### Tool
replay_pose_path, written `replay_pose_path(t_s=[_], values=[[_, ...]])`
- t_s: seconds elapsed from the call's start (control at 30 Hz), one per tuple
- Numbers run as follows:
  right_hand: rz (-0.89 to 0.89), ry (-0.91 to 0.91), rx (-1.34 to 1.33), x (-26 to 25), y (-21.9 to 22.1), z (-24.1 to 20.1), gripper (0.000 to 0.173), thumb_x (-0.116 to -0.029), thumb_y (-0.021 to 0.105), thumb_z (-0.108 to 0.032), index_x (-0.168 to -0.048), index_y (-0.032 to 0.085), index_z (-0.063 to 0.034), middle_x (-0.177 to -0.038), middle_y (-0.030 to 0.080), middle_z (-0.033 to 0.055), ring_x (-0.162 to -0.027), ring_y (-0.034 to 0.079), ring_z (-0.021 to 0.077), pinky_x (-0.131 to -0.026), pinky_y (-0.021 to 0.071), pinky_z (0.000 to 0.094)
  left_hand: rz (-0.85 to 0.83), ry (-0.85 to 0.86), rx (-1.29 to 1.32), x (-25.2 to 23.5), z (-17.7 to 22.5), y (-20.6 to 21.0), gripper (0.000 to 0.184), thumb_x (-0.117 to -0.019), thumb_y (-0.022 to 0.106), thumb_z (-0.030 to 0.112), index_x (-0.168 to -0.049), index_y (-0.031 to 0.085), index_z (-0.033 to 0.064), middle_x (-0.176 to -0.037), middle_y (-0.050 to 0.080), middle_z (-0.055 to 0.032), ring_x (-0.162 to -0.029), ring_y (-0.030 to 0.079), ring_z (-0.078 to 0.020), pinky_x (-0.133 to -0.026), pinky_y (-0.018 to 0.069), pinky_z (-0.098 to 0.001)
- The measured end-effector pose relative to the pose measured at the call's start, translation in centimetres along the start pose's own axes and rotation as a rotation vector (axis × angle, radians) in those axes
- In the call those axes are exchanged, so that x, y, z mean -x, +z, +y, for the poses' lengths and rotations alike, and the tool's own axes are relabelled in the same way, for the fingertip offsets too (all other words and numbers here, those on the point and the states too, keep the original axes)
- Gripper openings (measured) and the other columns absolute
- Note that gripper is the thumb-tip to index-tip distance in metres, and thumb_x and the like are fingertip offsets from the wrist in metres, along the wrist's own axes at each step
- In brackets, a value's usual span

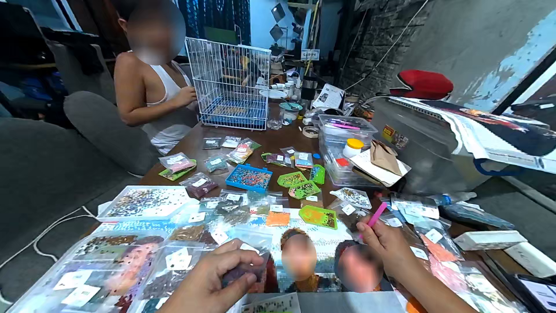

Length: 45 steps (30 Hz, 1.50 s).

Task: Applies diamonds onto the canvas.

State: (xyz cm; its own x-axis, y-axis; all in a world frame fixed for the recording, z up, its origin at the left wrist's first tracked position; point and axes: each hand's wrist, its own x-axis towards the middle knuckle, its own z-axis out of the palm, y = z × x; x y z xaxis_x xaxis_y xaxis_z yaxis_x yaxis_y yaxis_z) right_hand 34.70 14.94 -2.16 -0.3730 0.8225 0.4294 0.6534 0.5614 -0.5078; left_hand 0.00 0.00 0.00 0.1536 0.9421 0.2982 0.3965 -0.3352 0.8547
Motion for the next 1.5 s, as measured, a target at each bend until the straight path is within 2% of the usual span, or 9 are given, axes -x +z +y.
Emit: replay_pose_path(t_s=[0.23,0.73,1.23,1.5], values=[[0.033,-0.032,0.012,0.0,0.4,0.3,0.045,-0.1051,0.042,-0.043,-0.09,0.065,-0.0069,-0.062,0.055,-0.0018,-0.054,0.052,0.0035,-0.052,0.0453,0.0224,0.006,-0.002,0.012,-0.1,0.0,0.1,0.02,-0.0902,0.069,0.006,-0.109,0.075,0.0013,-0.103,0.066,-0.0059,-0.092,0.061,0.0006,-0.081,0.0511,-0.0128],[0.072,-0.062,0.045,0.2,0.8,0.6,0.047,-0.1065,0.04,-0.042,-0.092,0.064,-0.0049,-0.063,0.057,0.0015,-0.054,0.057,0.0082,-0.052,0.0487,0.0267,0.0,-0.007,0.019,-0.1,0.2,0.1,0.02,-0.0904,0.069,0.006,-0.108,0.075,0.0001,-0.101,0.064,-0.0056,-0.09,0.06,0.0007,-0.079,0.0499,-0.0123],[0.083,-0.09,0.049,0.3,0.8,1.0,0.047,-0.1068,0.039,-0.045,-0.091,0.063,-0.0066,-0.063,0.056,0.0004,-0.053,0.056,0.0069,-0.051,0.0479,0.0252,-0.009,-0.012,0.019,-0.1,0.0,0.0,0.02,-0.0906,0.068,0.006,-0.108,0.075,0.0007,-0.102,0.065,-0.0059,-0.091,0.06,0.0004,-0.08,0.0509,-0.0126],[0.075,-0.07,0.06,0.3,0.7,1.0,0.049,-0.1066,0.039,-0.046,-0.092,0.063,-0.0069,-0.062,0.056,0.0004,-0.052,0.056,0.009,-0.05,0.0485,0.0284,-0.01,-0.015,-0.01,-0.1,0.1,0.0,0.02,-0.0905,0.069,0.007,-0.108,0.076,0.0018,-0.101,0.065,-0.0055,-0.091,0.059,0.0,-0.08,0.0495,-0.0126]])
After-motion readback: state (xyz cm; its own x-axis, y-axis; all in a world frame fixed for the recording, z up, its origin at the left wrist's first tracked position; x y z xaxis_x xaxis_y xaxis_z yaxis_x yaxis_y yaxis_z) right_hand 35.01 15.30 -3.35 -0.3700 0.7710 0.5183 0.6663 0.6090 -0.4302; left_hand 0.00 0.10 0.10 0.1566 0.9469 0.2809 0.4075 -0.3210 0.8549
